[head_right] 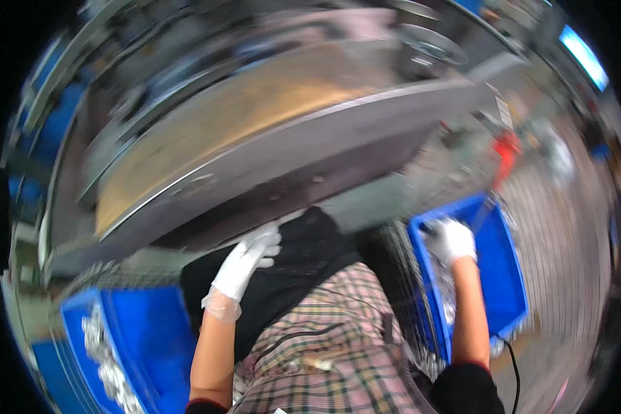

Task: The recorder uses an air nozzle to clean small metal components and inspects them before placing them into bins.

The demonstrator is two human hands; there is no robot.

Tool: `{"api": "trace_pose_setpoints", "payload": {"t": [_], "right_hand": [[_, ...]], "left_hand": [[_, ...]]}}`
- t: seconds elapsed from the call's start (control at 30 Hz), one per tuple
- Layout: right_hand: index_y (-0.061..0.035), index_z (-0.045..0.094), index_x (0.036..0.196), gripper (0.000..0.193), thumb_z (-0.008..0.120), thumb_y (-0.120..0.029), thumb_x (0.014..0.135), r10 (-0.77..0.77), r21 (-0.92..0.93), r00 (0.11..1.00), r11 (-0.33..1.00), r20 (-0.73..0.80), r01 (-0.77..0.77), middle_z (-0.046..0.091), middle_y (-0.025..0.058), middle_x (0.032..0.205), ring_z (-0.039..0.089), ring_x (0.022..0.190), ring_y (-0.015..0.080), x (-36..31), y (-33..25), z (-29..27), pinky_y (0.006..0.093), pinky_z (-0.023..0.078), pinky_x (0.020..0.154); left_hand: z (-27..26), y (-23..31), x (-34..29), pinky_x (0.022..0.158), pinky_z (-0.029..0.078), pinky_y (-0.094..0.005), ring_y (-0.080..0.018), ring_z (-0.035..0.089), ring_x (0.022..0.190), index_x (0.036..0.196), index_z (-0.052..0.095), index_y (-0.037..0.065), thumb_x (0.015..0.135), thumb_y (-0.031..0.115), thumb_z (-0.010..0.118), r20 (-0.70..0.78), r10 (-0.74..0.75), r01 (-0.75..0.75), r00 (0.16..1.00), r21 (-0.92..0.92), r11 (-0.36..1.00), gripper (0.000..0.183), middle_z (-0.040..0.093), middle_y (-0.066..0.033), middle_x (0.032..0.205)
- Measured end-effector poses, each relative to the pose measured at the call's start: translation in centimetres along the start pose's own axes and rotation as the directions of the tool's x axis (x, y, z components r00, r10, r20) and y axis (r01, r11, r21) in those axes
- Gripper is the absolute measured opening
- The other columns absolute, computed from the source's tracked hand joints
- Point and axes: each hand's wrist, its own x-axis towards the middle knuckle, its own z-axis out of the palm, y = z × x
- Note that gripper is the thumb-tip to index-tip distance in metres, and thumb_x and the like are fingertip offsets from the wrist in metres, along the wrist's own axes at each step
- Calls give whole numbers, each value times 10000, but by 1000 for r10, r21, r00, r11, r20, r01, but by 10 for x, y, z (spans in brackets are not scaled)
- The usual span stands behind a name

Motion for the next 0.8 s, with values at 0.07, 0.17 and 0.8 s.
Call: {"api": "trace_pose_setpoints", "payload": {"t": [0.07,0.17,0.8], "right_hand": [[-145,701,1008,291,643,-335,796,136,-60,991,989,14,-135,669,170,968,630,902,374,0,9,6,446,508,782],[-6,653,1028,293,606,-165,787,87,-45,996,995,-3,-87,647,222,980,614,933,398,12,66,43,434,491,812],[40,591,1161,271,498,-72,932,-488,576,864,673,-126,464,640,89,1061,573,829,114,84,-197,-167,246,446,743]], "left_hand": [[-32,-4,-22,915,445,-317,-185,575,1097,1351,492,65,968,304,504,-64,13,-14,998,-12,1000,451,572,-86,1291],[-65,-2,-64,943,452,-325,-204,561,1150,1351,469,18,972,303,512,-200,107,-66,974,202,977,476,562,-139,1301],[-329,-14,-373,921,472,-344,-257,627,1015,1228,604,85,814,522,612,-973,-192,906,127,35,422,602,642,-112,1165]]}}
